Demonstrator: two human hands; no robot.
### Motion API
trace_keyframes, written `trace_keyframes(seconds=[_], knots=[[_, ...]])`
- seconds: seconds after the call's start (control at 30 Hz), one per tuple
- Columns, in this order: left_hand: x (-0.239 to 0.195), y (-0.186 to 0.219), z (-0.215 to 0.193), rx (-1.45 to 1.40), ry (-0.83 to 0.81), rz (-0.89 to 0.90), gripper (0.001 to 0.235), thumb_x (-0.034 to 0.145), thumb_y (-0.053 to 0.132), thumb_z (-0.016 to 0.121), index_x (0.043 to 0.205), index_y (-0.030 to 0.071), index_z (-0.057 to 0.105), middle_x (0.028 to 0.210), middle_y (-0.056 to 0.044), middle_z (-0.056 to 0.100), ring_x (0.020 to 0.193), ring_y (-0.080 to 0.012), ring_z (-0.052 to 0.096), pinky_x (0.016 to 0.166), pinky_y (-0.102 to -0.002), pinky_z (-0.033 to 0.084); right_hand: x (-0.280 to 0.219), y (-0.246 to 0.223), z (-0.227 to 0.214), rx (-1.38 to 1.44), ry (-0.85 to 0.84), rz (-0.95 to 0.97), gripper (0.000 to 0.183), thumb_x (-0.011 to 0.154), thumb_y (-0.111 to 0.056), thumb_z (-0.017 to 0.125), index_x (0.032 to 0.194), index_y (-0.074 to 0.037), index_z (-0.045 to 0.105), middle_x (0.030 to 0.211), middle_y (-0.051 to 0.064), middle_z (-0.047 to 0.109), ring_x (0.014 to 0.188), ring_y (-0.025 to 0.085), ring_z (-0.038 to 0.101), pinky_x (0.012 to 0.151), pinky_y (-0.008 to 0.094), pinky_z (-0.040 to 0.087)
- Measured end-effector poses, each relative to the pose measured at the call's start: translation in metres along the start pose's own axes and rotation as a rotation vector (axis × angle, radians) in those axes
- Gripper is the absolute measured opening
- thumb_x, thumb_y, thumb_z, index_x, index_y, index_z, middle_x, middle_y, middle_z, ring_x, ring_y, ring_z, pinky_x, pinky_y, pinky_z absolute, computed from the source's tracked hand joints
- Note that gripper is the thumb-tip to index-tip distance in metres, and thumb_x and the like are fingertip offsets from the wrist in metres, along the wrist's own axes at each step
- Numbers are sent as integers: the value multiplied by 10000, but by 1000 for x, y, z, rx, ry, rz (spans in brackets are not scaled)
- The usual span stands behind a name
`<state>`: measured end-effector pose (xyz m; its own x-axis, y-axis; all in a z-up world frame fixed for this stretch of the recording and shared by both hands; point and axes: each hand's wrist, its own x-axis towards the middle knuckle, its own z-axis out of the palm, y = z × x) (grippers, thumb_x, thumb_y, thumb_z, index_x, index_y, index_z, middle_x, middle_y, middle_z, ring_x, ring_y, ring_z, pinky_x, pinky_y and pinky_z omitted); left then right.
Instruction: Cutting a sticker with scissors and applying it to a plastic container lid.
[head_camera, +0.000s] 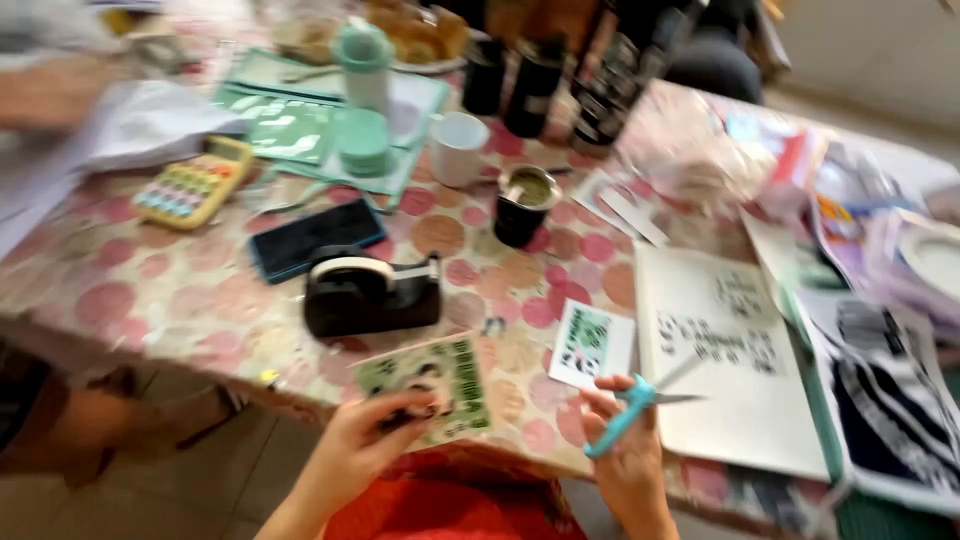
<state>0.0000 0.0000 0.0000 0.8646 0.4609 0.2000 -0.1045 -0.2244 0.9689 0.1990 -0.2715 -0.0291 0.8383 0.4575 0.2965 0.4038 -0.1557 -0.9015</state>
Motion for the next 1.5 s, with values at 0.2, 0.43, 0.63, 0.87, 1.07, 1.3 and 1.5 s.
trace_keyframes(seconds=[0.2,0.43,0.63,0.87,1.07,1.3,1.5], knots=[[-35,-30,-35,-67,191,-407,300,782,-12,798,1070,-14,885,1105,-151,911,1108,-181,802,964,-300,577,9,-51,6,-367,-250,324,413,959,-433,595,1278,-243,415,1030,51,714,860,294,817,715,489,605],[-44,-60,-38,-57,212,-411,300,774,-23,833,1066,10,896,1016,-120,913,751,-99,681,627,-235,515,31,-35,10,-393,-271,284,373,980,-427,567,1191,-203,355,1370,87,691,990,353,769,775,582,589],[-41,-63,-30,-101,208,-366,302,777,-24,830,1071,-6,896,927,-129,884,831,-150,748,720,-258,557,56,-48,7,-429,-381,261,274,1035,-430,486,1126,-191,388,1069,107,591,854,273,684,757,487,607],[-34,-87,-32,111,122,-400,319,722,33,917,1018,138,974,828,-38,879,779,-66,732,775,-188,523,104,-37,4,-610,-522,187,329,1048,-381,464,1241,-128,382,1199,128,549,1040,308,637,899,478,484],[-16,-74,-24,12,80,-584,367,725,-32,949,1065,101,984,876,-71,887,771,-98,711,714,-228,515,117,-49,7,-600,-511,236,342,1031,-451,513,1189,-160,426,1061,85,632,915,223,619,839,438,552],[-6,-77,-22,-39,-86,-95,355,772,132,915,1124,118,873,998,-27,891,853,-62,778,747,-225,576,57,-28,-17,-428,-396,376,363,943,-484,551,1207,-248,470,1083,69,658,760,197,735,662,382,740],[-2,-57,-14,-30,-96,-188,334,809,147,897,1143,138,896,722,16,757,531,-61,538,487,-237,398,29,15,-36,-497,-76,414,246,736,-347,936,738,-112,862,531,-14,589,544,84,441,555,196,458]])
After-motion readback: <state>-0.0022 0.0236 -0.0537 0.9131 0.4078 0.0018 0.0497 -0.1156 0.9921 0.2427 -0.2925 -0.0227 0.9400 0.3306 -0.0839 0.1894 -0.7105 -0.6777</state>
